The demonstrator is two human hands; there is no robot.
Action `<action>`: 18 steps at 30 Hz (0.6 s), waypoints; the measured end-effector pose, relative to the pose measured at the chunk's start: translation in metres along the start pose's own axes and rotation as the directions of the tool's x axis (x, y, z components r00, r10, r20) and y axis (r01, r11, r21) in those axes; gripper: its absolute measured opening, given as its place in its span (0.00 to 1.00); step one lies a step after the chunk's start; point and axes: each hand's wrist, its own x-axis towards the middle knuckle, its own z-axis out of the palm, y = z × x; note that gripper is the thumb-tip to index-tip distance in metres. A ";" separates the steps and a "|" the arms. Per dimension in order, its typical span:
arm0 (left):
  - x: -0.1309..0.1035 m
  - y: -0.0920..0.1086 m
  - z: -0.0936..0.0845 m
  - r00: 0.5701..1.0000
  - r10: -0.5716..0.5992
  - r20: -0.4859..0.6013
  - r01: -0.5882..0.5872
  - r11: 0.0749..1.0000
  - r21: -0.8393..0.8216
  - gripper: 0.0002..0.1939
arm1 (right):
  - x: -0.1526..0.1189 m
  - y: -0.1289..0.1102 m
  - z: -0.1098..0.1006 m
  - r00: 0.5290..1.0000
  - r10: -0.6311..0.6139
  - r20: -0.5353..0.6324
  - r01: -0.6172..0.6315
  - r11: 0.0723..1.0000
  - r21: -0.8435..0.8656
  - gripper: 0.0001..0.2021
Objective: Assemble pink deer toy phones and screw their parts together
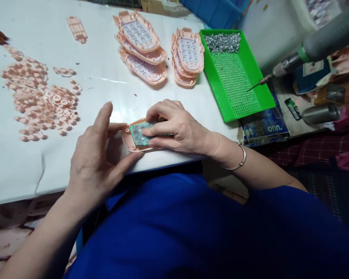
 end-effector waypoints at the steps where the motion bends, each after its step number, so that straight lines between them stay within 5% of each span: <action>1: 0.001 0.001 -0.001 0.999 0.028 -0.022 -0.028 1.000 0.014 0.47 | 0.000 0.000 0.000 1.000 -0.005 -0.004 0.005 1.000 -0.011 0.24; 4: 0.007 0.009 -0.003 0.979 0.169 -0.111 -0.157 0.981 0.110 0.38 | -0.001 -0.002 0.000 0.999 -0.029 -0.021 0.029 1.000 -0.010 0.22; 7: 0.014 0.020 -0.001 0.953 0.292 -0.074 -0.275 0.944 0.184 0.27 | -0.001 -0.004 0.000 0.998 -0.034 -0.051 0.034 0.999 -0.011 0.22; 13: 0.021 0.022 0.013 0.935 0.354 -0.028 -0.343 0.921 0.185 0.28 | 0.008 -0.005 0.004 0.993 0.117 -0.033 -0.117 0.993 -0.001 0.16; 18: 0.027 0.012 0.020 0.862 0.507 -0.011 -0.473 0.812 0.342 0.32 | 0.013 -0.010 0.003 0.982 0.168 0.090 -0.149 0.971 -0.186 0.22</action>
